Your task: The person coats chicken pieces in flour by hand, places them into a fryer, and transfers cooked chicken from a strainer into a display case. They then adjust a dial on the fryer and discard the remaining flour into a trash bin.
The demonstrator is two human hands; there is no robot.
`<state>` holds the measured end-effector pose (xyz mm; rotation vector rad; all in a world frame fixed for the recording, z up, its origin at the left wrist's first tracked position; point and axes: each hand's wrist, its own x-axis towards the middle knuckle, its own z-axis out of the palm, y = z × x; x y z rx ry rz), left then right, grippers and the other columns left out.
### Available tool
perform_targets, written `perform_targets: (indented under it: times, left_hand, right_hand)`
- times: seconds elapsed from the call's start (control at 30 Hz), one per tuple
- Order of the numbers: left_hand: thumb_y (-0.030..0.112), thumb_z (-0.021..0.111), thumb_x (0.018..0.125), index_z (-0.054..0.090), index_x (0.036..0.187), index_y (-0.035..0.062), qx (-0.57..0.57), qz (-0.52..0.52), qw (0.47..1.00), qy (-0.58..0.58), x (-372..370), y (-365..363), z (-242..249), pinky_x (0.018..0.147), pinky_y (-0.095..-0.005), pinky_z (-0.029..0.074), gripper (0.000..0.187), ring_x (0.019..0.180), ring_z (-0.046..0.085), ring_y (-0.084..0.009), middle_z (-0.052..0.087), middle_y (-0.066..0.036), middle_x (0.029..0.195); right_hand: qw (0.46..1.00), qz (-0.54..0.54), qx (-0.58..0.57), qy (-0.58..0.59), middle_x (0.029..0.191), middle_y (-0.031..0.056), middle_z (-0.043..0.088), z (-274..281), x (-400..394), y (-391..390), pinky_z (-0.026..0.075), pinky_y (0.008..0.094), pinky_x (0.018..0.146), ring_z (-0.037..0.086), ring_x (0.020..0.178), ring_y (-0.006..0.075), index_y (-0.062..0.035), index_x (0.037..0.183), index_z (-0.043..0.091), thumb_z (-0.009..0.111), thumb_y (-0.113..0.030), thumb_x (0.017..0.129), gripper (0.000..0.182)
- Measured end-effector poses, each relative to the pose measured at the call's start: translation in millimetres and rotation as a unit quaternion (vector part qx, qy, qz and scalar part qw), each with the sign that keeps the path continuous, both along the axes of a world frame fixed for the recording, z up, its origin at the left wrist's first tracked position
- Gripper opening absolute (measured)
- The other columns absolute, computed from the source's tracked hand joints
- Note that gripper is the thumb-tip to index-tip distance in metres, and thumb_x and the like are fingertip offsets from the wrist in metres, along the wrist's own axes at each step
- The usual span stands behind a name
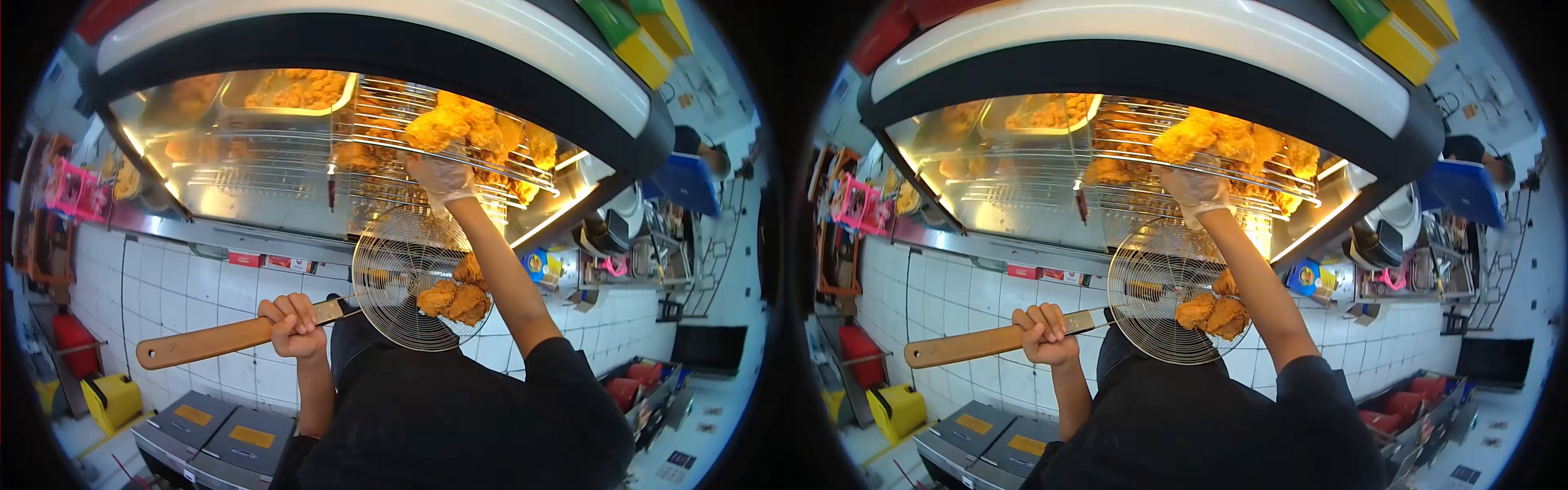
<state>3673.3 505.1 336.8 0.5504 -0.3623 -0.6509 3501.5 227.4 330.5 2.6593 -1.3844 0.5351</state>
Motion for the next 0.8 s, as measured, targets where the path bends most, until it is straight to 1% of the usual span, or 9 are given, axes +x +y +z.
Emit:
perform_targets:
  times: [0.2,0.27,0.3,0.4,0.5,0.6,0.67,0.73,0.8]
  left_hand:
    - [0.005,0.048,0.072,0.029,0.064,0.0143,-0.001,0.005,1.000,-0.018,0,-2,-1,0.039,-0.0226,0.031,0.022,0.039,0.029,-0.0098,0.031,0.001,0.048]
    - [0.006,0.048,0.072,0.029,0.064,0.0145,0.009,0.012,1.000,-0.012,-1,-1,-1,0.039,-0.0223,0.031,0.023,0.038,0.029,-0.0094,0.030,0.001,0.048]
    - [0.006,0.048,0.072,0.029,0.064,0.0146,0.007,0.016,1.000,-0.013,-1,-1,0,0.039,-0.0220,0.030,0.023,0.038,0.028,-0.0093,0.030,0.001,0.048]
    - [0.005,0.048,0.072,0.029,0.063,0.0143,-0.001,0.013,1.000,-0.009,-1,-2,-2,0.039,-0.0222,0.031,0.023,0.038,0.029,-0.0101,0.031,0.000,0.047]
    - [0.005,0.048,0.071,0.029,0.063,0.0140,-0.004,0.009,1.000,-0.013,-2,-2,-2,0.039,-0.0228,0.032,0.023,0.038,0.030,-0.0109,0.032,0.000,0.047]
    - [0.005,0.047,0.072,0.029,0.062,0.0143,0.003,0.007,1.000,-0.024,-1,-1,-3,0.039,-0.0228,0.032,0.023,0.038,0.030,-0.0107,0.032,0.000,0.047]
    - [0.005,0.047,0.072,0.029,0.062,0.0145,0.009,0.006,1.000,-0.028,-1,-1,-4,0.038,-0.0228,0.031,0.023,0.038,0.030,-0.0106,0.032,0.000,0.047]
    - [0.005,0.047,0.072,0.028,0.062,0.0145,0.005,0.017,0.999,-0.028,-1,1,-5,0.038,-0.0229,0.031,0.023,0.038,0.030,-0.0106,0.032,0.000,0.047]
    - [0.005,0.047,0.072,0.028,0.062,0.0144,0.011,0.020,0.999,-0.026,-2,2,-3,0.038,-0.0229,0.031,0.024,0.038,0.030,-0.0105,0.032,0.000,0.047]
  right_hand:
    - [0.942,0.044,-0.098,0.319,0.115,0.0030,0.063,-8,-21,-1,0.043,0.0407,0.094,0.059,0.107,0.0222,-0.0197,0.121,0.055,0.054,-0.019,0.082,0.040]
    - [0.966,0.083,0.241,-0.036,0.116,0.0007,0.064,-50,-36,-21,0.039,0.0461,0.099,0.058,0.110,0.0155,-0.0211,0.125,0.055,0.053,-0.025,0.086,0.039]
    - [0.990,0.104,0.085,0.038,0.122,0.0028,0.061,-34,-33,-7,0.035,0.0503,0.102,0.055,0.113,0.0195,-0.0191,0.130,0.048,0.048,-0.032,0.089,0.043]
    - [0.987,0.042,0.153,0.036,0.141,0.0069,0.045,25,-7,28,0.021,0.0573,0.110,0.040,0.131,0.0233,-0.0198,0.144,0.033,0.040,-0.048,0.094,0.057]
    - [0.983,0.061,-0.124,0.119,0.141,0.0085,0.045,-4,17,24,0.021,0.0590,0.108,0.043,0.128,0.0249,-0.0225,0.146,0.029,0.036,-0.055,0.093,0.062]
    - [0.987,-0.008,-0.011,-0.160,0.142,0.0118,0.043,-12,34,19,0.022,0.0549,0.110,0.042,0.128,0.0269,-0.0252,0.146,0.028,0.040,-0.056,0.091,0.064]
    - [0.982,0.000,-0.074,0.173,0.141,0.0152,0.043,-14,23,20,0.024,0.0490,0.110,0.041,0.128,0.0293,-0.0227,0.145,0.031,0.043,-0.052,0.092,0.061]
    - [0.873,0.000,-0.232,0.429,0.140,0.0187,0.042,-36,13,15,0.025,0.0454,0.111,0.039,0.130,0.0313,-0.0199,0.144,0.034,0.045,-0.048,0.093,0.059]
    - [0.997,0.066,-0.011,-0.024,0.138,0.0158,0.046,5,-9,45,0.020,0.0463,0.113,0.045,0.126,0.0279,-0.0173,0.140,0.041,0.045,-0.044,0.094,0.053]
